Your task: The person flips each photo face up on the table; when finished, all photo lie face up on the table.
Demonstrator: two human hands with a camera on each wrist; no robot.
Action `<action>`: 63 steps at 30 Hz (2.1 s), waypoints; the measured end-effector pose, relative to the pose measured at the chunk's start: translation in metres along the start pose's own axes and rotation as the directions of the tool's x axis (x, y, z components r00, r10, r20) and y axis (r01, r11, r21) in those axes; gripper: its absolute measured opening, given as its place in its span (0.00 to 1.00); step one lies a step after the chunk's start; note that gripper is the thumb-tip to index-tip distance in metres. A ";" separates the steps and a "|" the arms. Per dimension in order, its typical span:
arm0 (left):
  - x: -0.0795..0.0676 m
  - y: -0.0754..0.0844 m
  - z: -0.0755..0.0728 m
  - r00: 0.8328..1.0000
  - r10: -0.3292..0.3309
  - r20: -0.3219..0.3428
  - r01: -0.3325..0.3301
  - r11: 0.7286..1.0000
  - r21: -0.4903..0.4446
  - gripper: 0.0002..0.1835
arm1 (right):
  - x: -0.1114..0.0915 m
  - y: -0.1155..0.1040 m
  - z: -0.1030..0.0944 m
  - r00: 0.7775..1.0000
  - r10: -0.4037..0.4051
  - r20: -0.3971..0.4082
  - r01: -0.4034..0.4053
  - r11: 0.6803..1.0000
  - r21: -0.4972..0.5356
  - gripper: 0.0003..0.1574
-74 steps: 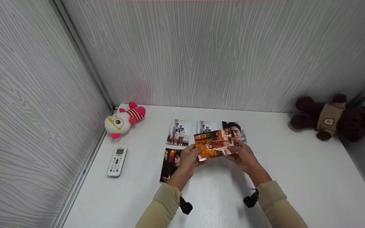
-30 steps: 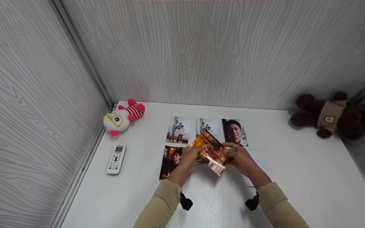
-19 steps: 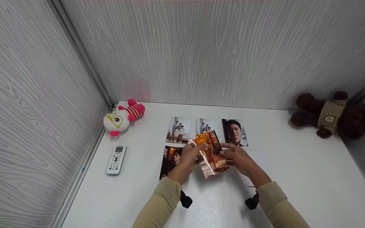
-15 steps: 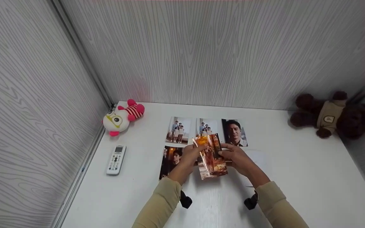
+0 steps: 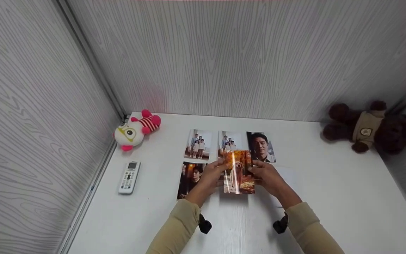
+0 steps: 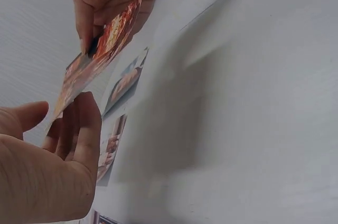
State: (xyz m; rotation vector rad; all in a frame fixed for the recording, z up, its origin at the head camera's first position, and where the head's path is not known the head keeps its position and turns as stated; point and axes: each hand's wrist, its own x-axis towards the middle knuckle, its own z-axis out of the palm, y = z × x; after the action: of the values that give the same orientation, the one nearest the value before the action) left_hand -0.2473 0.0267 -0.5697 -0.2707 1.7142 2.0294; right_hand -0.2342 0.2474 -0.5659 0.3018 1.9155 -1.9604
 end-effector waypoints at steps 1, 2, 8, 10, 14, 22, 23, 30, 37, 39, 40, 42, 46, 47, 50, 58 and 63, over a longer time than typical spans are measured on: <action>0.000 0.000 -0.001 1.000 -0.001 0.002 0.001 1.000 0.011 0.31 | 0.001 0.001 0.000 1.000 0.007 -0.006 -0.007 1.000 0.000 0.30; -0.001 -0.001 -0.002 1.000 -0.009 0.000 0.009 1.000 0.022 0.30 | 0.001 0.002 0.000 1.000 0.013 -0.013 -0.013 1.000 0.005 0.30; -0.004 -0.008 -0.009 0.999 -0.036 0.003 0.036 0.998 0.051 0.25 | 0.005 0.011 0.004 0.998 0.057 -0.024 -0.057 0.998 -0.003 0.32; -0.005 -0.011 -0.012 0.999 -0.034 0.006 0.033 0.998 0.055 0.26 | 0.006 0.015 0.007 0.997 0.070 -0.028 -0.071 0.997 -0.024 0.32; -0.007 -0.016 -0.014 0.999 -0.042 0.004 0.041 0.998 0.054 0.28 | 0.009 0.021 0.011 0.995 0.089 -0.035 -0.091 0.994 -0.064 0.31; -0.010 -0.018 -0.016 0.997 -0.080 0.008 0.080 0.995 0.057 0.28 | 0.010 0.030 0.014 0.991 0.117 -0.065 -0.122 0.989 -0.080 0.28; -0.010 -0.018 -0.017 0.997 -0.082 0.010 0.081 0.995 0.054 0.28 | 0.009 0.031 0.014 0.991 0.115 -0.067 -0.121 0.989 -0.086 0.28; -0.012 -0.016 -0.023 0.996 -0.088 0.034 0.086 0.995 0.053 0.29 | 0.006 0.032 0.015 0.994 0.100 -0.046 -0.104 0.989 -0.104 0.25; -0.013 -0.016 -0.028 0.995 -0.095 0.034 0.092 0.993 0.074 0.31 | 0.002 0.030 0.015 0.997 0.078 -0.021 -0.081 0.984 -0.162 0.25; -0.014 -0.016 -0.029 0.995 -0.096 0.032 0.093 0.992 0.086 0.30 | 0.001 0.028 0.016 0.996 0.083 -0.025 -0.086 0.981 -0.175 0.25; -0.015 -0.016 -0.030 0.995 -0.096 0.032 0.093 0.991 0.094 0.30 | 0.001 0.027 0.016 0.996 0.086 -0.028 -0.090 0.979 -0.182 0.26; -0.016 -0.015 -0.030 0.995 -0.097 0.031 0.093 0.990 0.108 0.31 | 0.000 0.027 0.015 0.996 0.088 -0.024 -0.091 0.978 -0.187 0.27; -0.017 -0.013 -0.030 0.996 -0.091 0.019 0.088 0.989 0.121 0.32 | 0.000 0.028 0.015 0.996 0.092 -0.018 -0.094 0.978 -0.185 0.26; -0.018 -0.012 -0.030 0.996 -0.090 0.014 0.087 0.988 0.125 0.32 | 0.000 0.029 0.014 0.996 0.092 -0.018 -0.094 0.978 -0.185 0.26; -0.019 -0.010 -0.028 0.996 -0.084 0.001 0.083 0.987 0.137 0.31 | -0.001 0.028 0.015 0.995 0.092 -0.029 -0.096 0.977 -0.189 0.26; -0.021 -0.007 -0.026 1.000 -0.018 0.009 0.016 0.976 0.215 0.29 | -0.003 0.023 0.006 0.996 0.089 -0.017 -0.091 0.978 -0.187 0.29; -0.021 -0.001 -0.017 0.998 0.066 -0.014 -0.057 0.937 0.344 0.29 | -0.005 0.017 -0.013 0.996 0.080 -0.031 -0.084 0.988 -0.127 0.30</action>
State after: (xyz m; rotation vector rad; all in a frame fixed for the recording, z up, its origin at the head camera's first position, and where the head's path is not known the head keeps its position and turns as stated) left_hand -0.2314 0.0057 -0.5646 -0.1277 2.0766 1.7310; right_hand -0.2242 0.2608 -0.5798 0.3656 2.0019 -1.7803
